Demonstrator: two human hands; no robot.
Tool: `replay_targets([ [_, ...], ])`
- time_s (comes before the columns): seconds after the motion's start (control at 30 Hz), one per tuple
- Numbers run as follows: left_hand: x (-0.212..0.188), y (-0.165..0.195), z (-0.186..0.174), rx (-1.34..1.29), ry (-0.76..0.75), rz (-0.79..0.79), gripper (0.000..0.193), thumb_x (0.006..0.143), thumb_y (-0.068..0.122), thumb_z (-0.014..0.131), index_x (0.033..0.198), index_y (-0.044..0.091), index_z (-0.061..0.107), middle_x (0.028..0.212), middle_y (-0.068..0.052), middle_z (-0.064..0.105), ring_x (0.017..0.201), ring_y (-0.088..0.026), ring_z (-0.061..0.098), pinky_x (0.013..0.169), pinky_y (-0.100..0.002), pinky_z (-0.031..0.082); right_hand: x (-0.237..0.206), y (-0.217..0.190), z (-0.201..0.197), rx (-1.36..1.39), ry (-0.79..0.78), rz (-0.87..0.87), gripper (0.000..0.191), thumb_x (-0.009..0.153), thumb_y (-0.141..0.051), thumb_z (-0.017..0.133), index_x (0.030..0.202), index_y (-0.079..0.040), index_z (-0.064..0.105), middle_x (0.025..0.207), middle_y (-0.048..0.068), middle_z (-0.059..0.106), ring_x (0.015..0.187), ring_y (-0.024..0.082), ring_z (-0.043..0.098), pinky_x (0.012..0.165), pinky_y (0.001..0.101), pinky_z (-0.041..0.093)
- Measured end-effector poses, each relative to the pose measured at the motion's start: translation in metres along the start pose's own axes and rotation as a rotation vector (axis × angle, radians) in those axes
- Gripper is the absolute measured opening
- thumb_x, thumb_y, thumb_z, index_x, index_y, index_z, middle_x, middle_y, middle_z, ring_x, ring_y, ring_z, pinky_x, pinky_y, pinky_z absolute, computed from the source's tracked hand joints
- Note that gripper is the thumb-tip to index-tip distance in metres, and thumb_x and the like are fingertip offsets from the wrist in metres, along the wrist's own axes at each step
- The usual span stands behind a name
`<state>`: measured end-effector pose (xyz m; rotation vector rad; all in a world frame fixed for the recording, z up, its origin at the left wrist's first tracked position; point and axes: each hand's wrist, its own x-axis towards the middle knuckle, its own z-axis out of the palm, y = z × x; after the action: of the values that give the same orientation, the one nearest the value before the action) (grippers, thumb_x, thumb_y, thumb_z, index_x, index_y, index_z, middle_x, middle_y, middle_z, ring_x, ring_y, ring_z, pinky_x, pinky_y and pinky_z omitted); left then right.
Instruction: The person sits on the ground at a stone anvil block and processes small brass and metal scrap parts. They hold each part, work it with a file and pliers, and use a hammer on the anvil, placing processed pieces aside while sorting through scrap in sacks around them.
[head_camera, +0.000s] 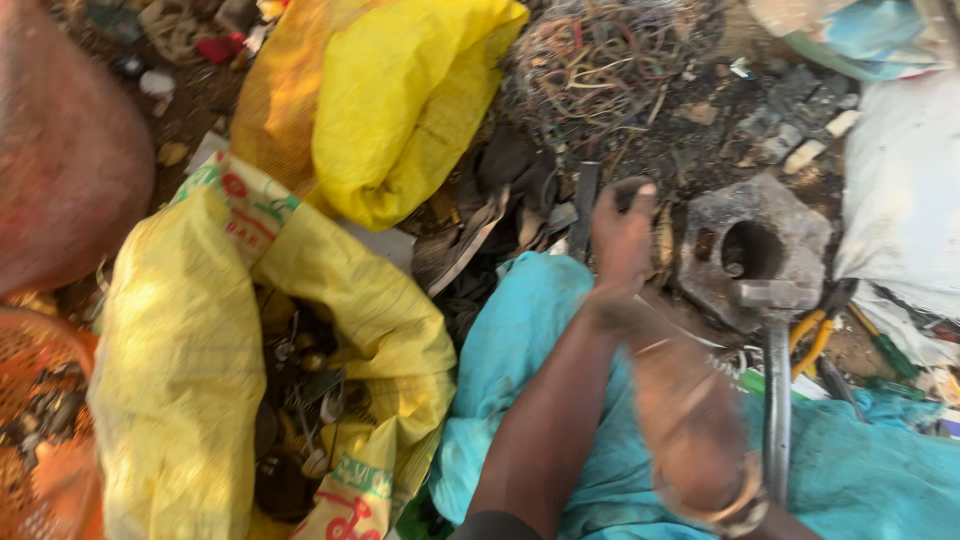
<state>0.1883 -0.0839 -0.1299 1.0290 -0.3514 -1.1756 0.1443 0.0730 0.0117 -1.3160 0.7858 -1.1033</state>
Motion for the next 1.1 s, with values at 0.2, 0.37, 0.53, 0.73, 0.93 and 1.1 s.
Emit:
replay_targets([
  [0.2,0.022,-0.012,0.0,-0.187,0.089,-0.2,0.014,0.098,0.012,0.068,0.11,0.006,0.068,0.098,-0.003,0.067,0.085,-0.011,0.06,0.072,-0.03,0.049,0.002,-0.004,-0.009,-0.248,-0.059,0.236,0.06,0.104,-0.048,0.059,0.137,0.002,0.064,0.139,0.018,0.07,0.134,0.028,0.066,0.117,0.0443,0.045],
  [0.37,0.043,-0.024,0.013,-0.17,0.102,-0.265,0.013,0.097,0.013,0.068,0.108,0.007,0.068,0.094,-0.003,0.068,0.08,-0.012,0.062,0.069,-0.029,0.05,0.058,0.03,-0.123,-0.617,0.391,0.251,0.032,0.101,-0.032,0.067,0.121,-0.008,0.075,0.106,0.009,0.077,0.097,0.014,0.073,0.085,0.0304,0.059],
  [0.53,0.059,-0.038,0.028,-0.084,0.095,-0.3,0.013,0.096,0.012,0.069,0.107,0.006,0.069,0.093,-0.001,0.068,0.082,-0.011,0.063,0.074,-0.027,0.051,0.16,0.077,-0.229,-0.987,0.363,0.276,0.025,0.1,-0.021,0.072,0.121,-0.008,0.073,0.115,0.011,0.076,0.097,0.019,0.074,0.086,0.0337,0.061],
  [0.73,0.077,-0.059,0.03,-0.008,0.082,-0.389,0.015,0.095,0.012,0.069,0.108,0.004,0.071,0.094,-0.001,0.069,0.082,-0.011,0.062,0.075,-0.028,0.05,0.279,0.134,-0.265,-1.572,-0.058,0.188,0.036,0.088,-0.024,0.081,0.117,-0.004,0.074,0.118,0.022,0.072,0.091,0.034,0.074,0.083,0.0442,0.058],
  [0.93,0.087,-0.069,0.034,0.049,0.043,-0.461,0.018,0.094,0.014,0.07,0.11,0.005,0.071,0.096,-0.001,0.07,0.083,-0.011,0.063,0.076,-0.028,0.049,0.314,0.169,-0.271,-1.599,-0.18,0.192,0.027,0.093,-0.02,0.071,0.116,-0.005,0.072,0.102,0.017,0.074,0.088,0.037,0.072,0.076,0.0491,0.058],
  [1.1,0.088,-0.069,0.036,0.06,0.019,-0.46,0.019,0.094,0.015,0.07,0.11,0.005,0.071,0.098,-0.001,0.07,0.086,-0.01,0.062,0.078,-0.027,0.048,0.317,0.177,-0.284,-1.76,-0.176,0.005,0.014,0.103,-0.014,0.063,0.11,-0.009,0.074,0.094,0.016,0.074,0.087,0.035,0.073,0.079,0.0462,0.06],
])
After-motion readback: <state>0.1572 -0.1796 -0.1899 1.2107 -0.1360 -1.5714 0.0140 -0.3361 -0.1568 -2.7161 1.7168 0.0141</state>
